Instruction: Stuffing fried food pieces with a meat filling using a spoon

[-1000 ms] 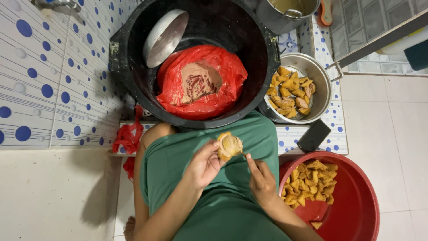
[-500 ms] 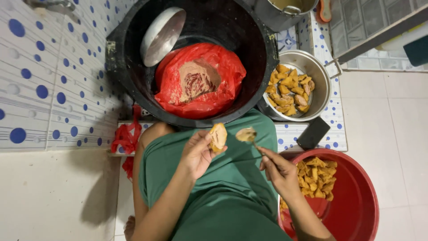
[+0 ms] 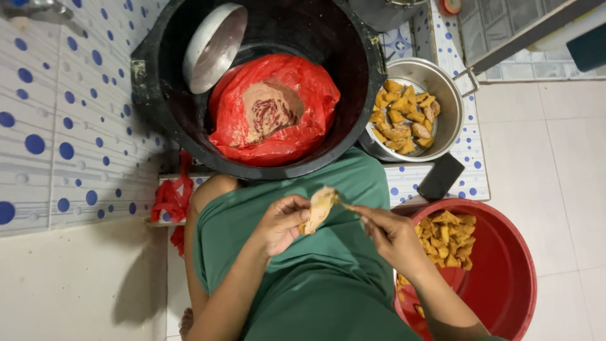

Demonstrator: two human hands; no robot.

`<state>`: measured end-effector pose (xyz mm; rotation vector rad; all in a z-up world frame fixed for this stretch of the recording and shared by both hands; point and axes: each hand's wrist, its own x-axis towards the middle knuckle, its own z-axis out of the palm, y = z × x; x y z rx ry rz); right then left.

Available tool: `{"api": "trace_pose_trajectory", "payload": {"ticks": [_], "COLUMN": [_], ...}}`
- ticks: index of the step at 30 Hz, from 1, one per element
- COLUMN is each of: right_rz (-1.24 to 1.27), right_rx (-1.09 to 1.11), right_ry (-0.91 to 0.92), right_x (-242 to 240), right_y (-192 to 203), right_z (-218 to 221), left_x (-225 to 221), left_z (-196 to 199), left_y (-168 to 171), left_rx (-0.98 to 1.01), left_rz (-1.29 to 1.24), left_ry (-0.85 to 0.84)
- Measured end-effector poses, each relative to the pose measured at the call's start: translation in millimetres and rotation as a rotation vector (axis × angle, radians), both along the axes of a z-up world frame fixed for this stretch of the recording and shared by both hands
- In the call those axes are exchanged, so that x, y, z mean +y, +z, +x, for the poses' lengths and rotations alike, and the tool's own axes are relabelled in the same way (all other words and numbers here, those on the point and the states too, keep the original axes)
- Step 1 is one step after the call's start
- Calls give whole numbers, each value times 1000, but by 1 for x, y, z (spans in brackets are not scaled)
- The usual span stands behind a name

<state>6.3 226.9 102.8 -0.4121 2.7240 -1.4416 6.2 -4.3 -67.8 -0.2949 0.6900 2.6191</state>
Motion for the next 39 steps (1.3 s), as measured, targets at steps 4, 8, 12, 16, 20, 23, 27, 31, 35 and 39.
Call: {"api": "trace_pose_trajectory", "payload": {"ticks": [4, 8, 12, 16, 20, 23, 27, 31, 35, 39], "right_rz": [76, -421, -477, -354, -384, -319, -116, 226, 226, 151], "right_rx": [94, -115, -138, -308, -334, -289, -432, -205, -132, -119], "right_ry": [-161, 37, 200, 269, 277, 202, -328, -657, -978, -1105], "right_x": [1, -10, -5, 8, 18, 36, 86, 152, 219, 248], "right_y": [-19, -19, -40, -40, -50, -64, -77, -109, -175, -214], "right_z": [-11, -20, -26, -31, -36, -52, -103, -178, -233, -245], "left_x": [4, 10, 18, 21, 30, 32, 29, 28, 29, 26], "left_z": [8, 12, 16, 6, -7, -23, -42, -54, -58, -57], "left_y": [20, -15, -23, -6, 24, 48, 76, 79, 81, 76], "left_rx": [-1, -90, -251, -271, -412, -436, -430, -511, -554, -519], "left_rz": [46, 43, -65, -60, -95, -105, -265, -327, -373, -398], "left_ry": [-73, -164, -256, -326, -397, -452, -373, -357, -349, -354]}}
